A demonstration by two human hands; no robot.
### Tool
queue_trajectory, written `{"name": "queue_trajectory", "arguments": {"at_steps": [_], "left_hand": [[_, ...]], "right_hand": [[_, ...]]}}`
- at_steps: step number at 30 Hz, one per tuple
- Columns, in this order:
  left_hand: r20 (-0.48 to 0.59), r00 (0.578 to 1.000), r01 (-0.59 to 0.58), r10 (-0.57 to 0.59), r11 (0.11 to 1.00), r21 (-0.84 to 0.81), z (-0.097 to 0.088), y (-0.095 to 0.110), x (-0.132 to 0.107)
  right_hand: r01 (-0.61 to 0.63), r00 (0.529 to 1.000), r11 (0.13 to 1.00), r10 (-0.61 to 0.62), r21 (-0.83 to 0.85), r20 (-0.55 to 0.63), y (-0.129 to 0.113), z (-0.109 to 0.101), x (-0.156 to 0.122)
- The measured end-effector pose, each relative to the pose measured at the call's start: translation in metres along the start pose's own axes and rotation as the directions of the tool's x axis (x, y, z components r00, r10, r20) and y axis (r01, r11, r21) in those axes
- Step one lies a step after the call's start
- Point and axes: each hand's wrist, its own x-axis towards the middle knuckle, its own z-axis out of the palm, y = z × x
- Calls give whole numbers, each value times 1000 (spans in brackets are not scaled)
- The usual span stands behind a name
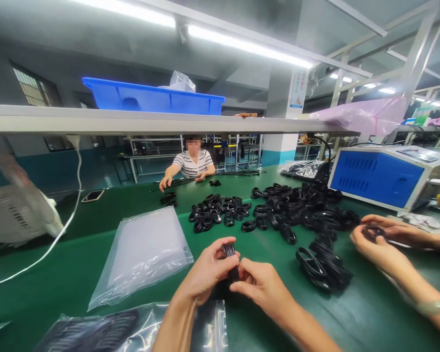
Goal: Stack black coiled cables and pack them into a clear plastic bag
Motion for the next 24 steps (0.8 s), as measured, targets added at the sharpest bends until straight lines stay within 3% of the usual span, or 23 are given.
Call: {"name": "queue_trajectory", "arguments": {"at_steps": [5, 9, 16, 19, 22, 24], "left_hand": [[17, 1000, -5, 6, 1000, -7, -3, 1, 0], [11, 999, -50, 53, 982, -183, -12, 2, -4], [-3, 995, -100, 104, 940, -325, -29, 4, -10], [-47, 991, -132, 123, 915, -382, -36, -3, -8], [-125, 983, -177, 134, 874, -452, -44, -13, -5], [-165, 977, -197, 132, 854, -482, -47, -18, -3]], "right_hand": [[2, 1000, 1000, -3, 22, 12, -3, 0, -1], [-87, 996, 988, 90, 131, -17, -8, -7, -1], [-182, 950, 961, 227, 211, -214, -4, -16, 5], [-127, 947, 916, 227, 381, -228, -19, -17, 2], [-21, 967, 794, 170, 608, -188, -47, -30, -14], [2, 976, 840, 116, 543, -183, -62, -53, -30]]}}
